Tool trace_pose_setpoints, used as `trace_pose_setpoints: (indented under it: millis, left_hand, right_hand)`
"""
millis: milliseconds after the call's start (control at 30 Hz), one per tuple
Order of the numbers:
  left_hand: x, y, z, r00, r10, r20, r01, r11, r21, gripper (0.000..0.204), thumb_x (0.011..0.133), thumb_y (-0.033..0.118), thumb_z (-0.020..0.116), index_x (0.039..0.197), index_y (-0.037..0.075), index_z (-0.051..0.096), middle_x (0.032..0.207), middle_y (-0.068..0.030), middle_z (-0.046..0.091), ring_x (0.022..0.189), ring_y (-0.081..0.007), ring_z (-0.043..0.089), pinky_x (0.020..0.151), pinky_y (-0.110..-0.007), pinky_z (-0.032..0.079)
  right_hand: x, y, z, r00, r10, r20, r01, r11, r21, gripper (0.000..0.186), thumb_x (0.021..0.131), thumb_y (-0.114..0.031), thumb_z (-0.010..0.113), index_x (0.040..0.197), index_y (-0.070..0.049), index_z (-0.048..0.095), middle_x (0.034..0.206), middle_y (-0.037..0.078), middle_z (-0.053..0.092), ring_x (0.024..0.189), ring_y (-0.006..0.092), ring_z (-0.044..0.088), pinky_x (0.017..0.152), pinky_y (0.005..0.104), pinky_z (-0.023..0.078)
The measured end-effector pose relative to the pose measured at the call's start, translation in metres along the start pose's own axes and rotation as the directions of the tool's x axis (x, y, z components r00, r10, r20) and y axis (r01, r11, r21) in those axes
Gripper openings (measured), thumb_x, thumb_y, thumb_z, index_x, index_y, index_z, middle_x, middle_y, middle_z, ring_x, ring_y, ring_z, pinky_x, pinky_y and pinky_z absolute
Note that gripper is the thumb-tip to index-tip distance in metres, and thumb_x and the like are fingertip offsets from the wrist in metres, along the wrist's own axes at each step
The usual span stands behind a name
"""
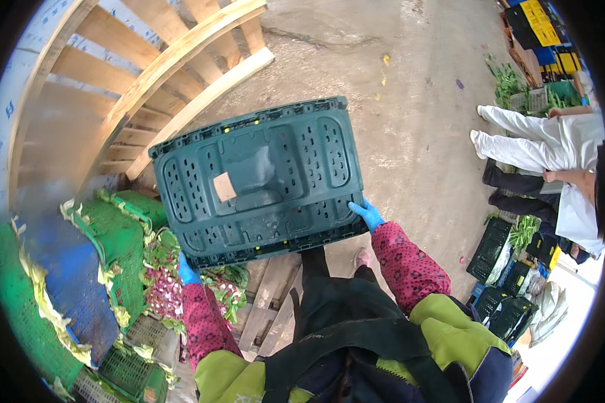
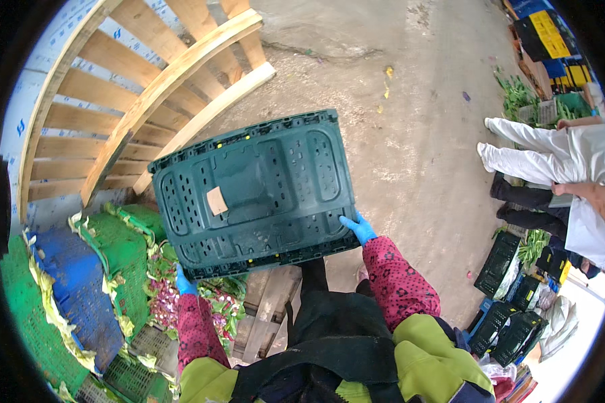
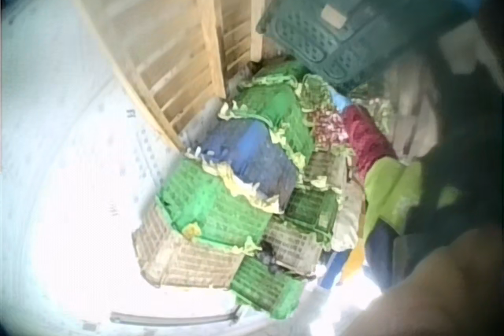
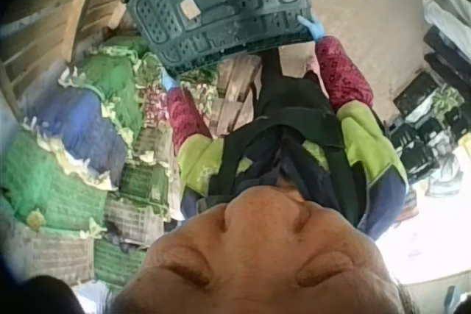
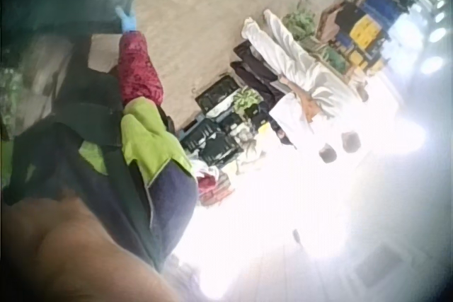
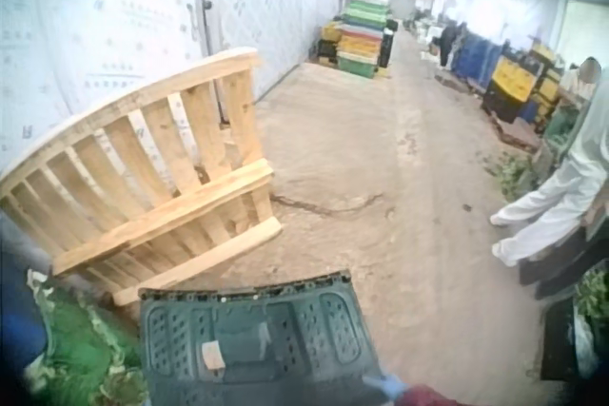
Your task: The person places potatoes into clear plastic bags, seals them using a heat sealer, and stacks the sealed bags into a black crate. The person then carries the crate across the warehouse floor.
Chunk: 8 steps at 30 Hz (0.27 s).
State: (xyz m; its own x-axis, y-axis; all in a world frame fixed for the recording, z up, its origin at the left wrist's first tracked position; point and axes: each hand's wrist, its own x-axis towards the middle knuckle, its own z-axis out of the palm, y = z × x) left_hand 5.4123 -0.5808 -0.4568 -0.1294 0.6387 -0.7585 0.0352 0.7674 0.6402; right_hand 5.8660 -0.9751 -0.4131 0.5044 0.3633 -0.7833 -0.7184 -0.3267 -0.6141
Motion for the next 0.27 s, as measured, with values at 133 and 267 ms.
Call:
trace_pose_setpoints:
  millis: [133, 267]
  left_hand:
    - [0.004, 0.001, -0.037, 0.998, -0.021, 0.054, 0.025, 0.997, -0.075, 0.048, 0.09, 0.04, 0.051, 0.123, 0.006, 0.058, 0.123, -0.009, 0.061, 0.107, -0.0267, 0.059, 0.093, -0.043, 0.045]
    - [-0.007, 0.022, -0.035, 0.723, 0.051, 0.689, 0.089, 0.982, -0.166, 0.064, 0.092, 0.043, 0.044, 0.144, 0.006, 0.033, 0.142, -0.0135, 0.042, 0.133, -0.0348, 0.037, 0.111, -0.049, 0.029]
  right_hand:
    - [-0.006, -0.007, -0.001, 0.981, 0.153, 0.118, -0.155, 0.988, 0.01, 0.062, 0.079, -0.024, 0.074, 0.132, -0.001, 0.049, 0.122, 0.012, 0.06, 0.113, 0.0221, 0.056, 0.097, 0.0361, 0.043]
    - [-0.011, -0.013, -0.003, 0.993, 0.044, 0.106, -0.028, 0.989, -0.146, 0.065, 0.078, -0.027, 0.076, 0.131, -0.001, 0.051, 0.124, 0.012, 0.059, 0.117, 0.0225, 0.054, 0.105, 0.0378, 0.037]
